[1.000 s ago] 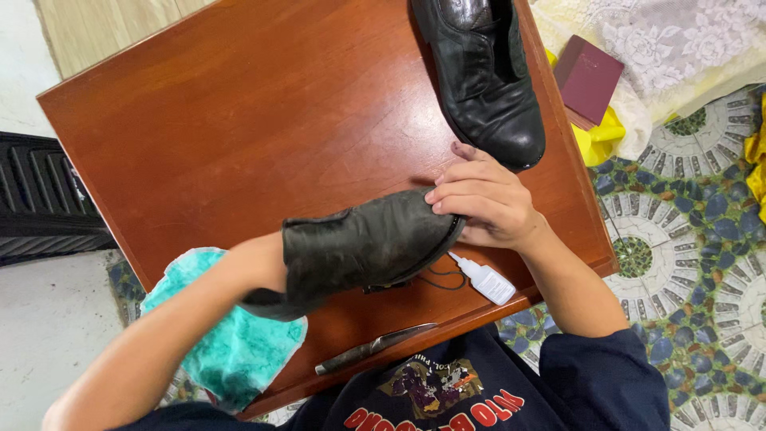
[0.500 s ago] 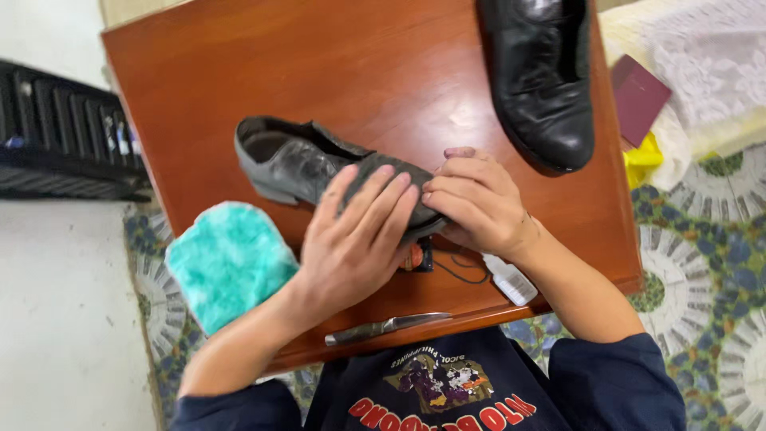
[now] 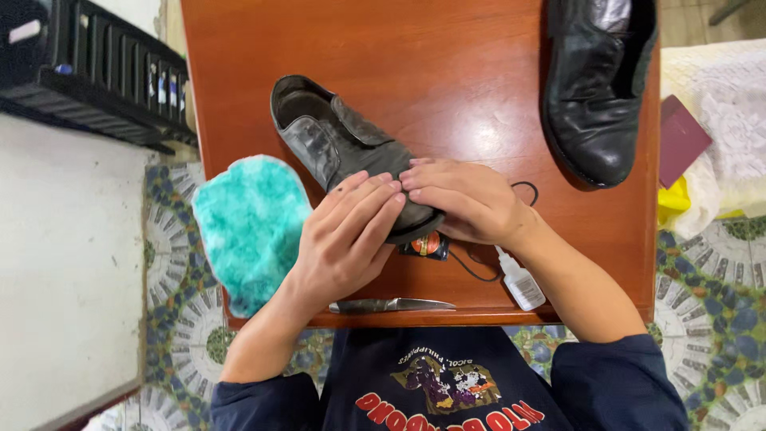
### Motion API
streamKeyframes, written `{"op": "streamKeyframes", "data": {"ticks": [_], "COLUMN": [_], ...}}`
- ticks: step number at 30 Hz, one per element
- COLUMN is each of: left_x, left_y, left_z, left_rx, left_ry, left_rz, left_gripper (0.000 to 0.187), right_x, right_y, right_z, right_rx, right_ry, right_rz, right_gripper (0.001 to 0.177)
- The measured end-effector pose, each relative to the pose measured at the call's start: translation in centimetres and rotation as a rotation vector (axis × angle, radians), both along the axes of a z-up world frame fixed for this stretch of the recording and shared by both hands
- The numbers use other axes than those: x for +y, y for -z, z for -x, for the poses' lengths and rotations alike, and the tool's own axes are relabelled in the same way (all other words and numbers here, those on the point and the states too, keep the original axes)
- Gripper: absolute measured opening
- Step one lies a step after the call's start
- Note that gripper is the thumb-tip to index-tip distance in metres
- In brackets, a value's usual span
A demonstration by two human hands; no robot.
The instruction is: The person applies glue to the toe area of a black leather shoe and presses the leather to bond it. They handle a small packet, a glue bottle, and a cloth while working on the shoe on a wooden table.
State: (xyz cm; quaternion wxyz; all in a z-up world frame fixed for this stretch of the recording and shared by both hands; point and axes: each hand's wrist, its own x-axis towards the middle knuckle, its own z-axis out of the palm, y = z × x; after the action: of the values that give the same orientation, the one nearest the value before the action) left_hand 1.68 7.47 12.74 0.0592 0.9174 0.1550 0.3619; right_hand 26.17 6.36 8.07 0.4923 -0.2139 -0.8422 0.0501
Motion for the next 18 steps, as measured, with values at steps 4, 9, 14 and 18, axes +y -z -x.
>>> {"op": "streamKeyframes", "data": {"ticks": [4, 9, 14, 18], "left_x": [-0.6, -0.8, -0.7, 0.2], "left_y": [0.1, 0.8, 0.7, 0.7], "left_z": [0.6, 0.4, 0.4, 0.3], "left_rx": [-0.017, -0.057, -0.051, -0.038], "left_ry": [-0.047, -0.091, -0.059, -0.013], "left_rz": [-0.036, -0.090, -0.106, -0.146], "left_gripper": [0.045, 0.036, 0.028, 0.026], "right_x": [-0.4, -0.6, -0.9, -0.8], "right_y": [-0.3, 0.4, 1.2, 0.5], "right_z": [1.3, 1.8, 1.7, 1.4], "right_rx": [0.003, 0.004, 0.014, 0.021], "right_ry": [0.046, 0.103, 0.066, 0.089], "right_rz": [-0.033, -0.134, -0.160, -0.184], "right_gripper": [0.040, 0.034, 0.036, 0.031]}}
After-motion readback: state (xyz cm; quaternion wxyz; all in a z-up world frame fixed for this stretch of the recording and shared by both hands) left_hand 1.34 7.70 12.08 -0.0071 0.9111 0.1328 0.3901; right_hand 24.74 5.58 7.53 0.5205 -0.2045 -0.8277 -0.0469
